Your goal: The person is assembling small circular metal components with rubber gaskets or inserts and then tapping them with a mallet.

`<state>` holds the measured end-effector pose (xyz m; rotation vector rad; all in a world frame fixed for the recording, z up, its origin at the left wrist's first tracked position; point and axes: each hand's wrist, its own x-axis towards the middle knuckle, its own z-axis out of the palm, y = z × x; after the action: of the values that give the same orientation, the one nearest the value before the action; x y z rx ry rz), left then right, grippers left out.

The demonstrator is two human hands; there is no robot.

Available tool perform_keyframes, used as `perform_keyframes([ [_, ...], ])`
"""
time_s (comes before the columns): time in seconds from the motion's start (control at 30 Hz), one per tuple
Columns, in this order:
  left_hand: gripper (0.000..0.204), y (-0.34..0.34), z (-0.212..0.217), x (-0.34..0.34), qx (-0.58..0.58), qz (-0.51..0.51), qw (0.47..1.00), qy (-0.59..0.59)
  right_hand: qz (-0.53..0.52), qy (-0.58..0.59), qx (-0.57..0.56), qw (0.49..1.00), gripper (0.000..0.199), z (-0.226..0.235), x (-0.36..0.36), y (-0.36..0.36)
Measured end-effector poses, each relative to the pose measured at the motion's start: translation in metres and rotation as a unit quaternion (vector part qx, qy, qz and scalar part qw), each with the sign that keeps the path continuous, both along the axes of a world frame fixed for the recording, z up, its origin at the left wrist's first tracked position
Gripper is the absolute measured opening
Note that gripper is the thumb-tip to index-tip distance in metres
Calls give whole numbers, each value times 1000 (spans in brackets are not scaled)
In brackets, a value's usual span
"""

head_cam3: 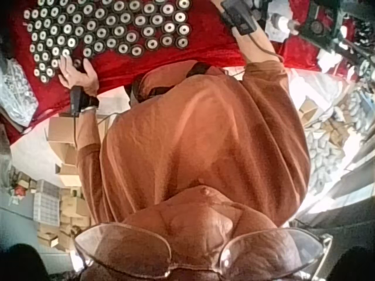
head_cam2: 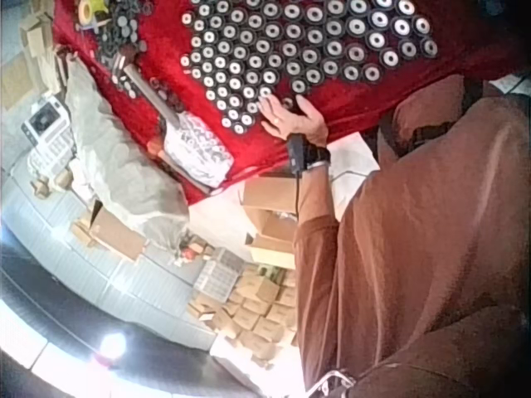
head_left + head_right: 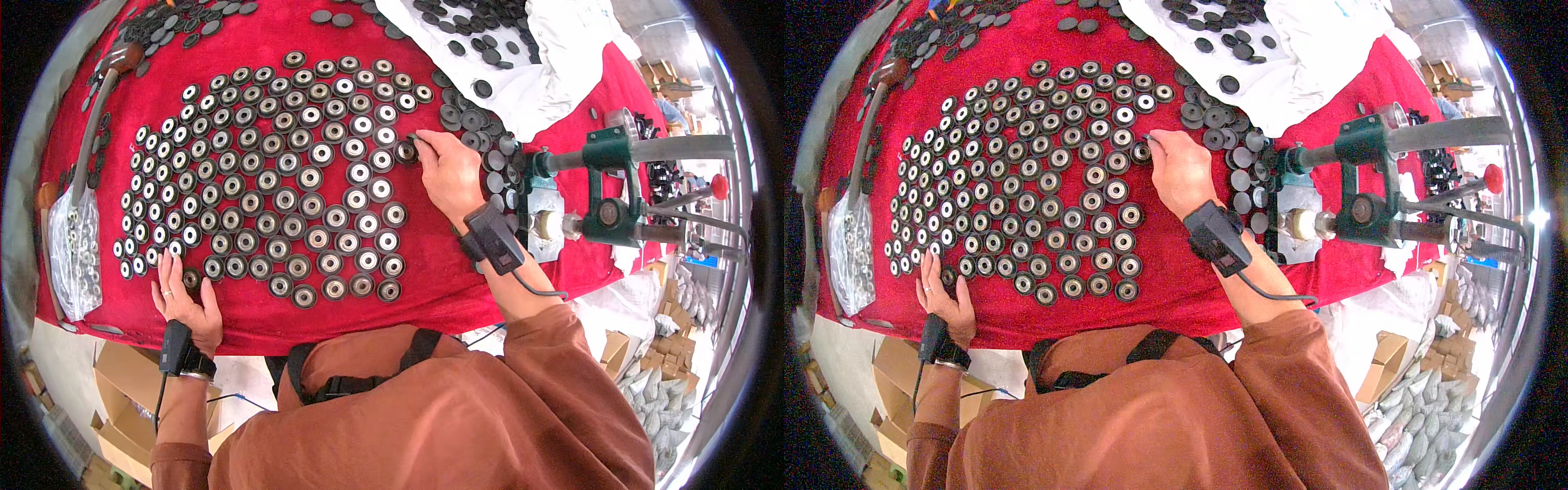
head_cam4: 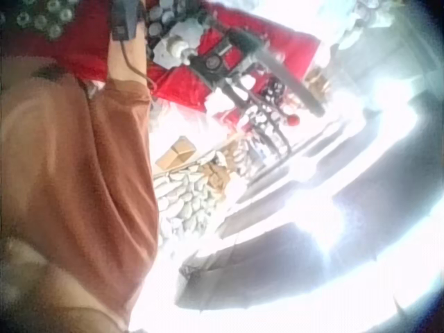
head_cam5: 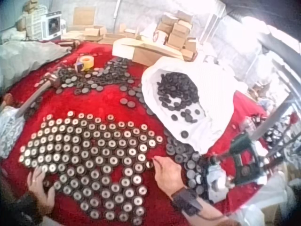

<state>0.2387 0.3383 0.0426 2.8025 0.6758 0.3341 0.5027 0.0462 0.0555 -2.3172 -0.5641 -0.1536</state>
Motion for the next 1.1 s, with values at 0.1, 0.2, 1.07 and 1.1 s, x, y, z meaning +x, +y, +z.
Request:
perform_keyframes([
  [0.1, 54, -1, 1, 0, -2, 2, 1000, 2, 31, -82, -34, 996, 15, -1, -6, -1],
  [0.2, 53, -2, 2, 1, -3, 0, 1000, 0, 92, -202, -114, 968, 20, -7, -12, -7],
  [1.07, 55, 0, 2, 0, 7, -6, 1000, 14, 123, -109, -234, 958, 19, 10, -3, 6],
  [1.1, 55, -1, 1, 1, 6, -13, 1000, 13, 117, -109, -237, 958, 19, 12, -6, -1],
])
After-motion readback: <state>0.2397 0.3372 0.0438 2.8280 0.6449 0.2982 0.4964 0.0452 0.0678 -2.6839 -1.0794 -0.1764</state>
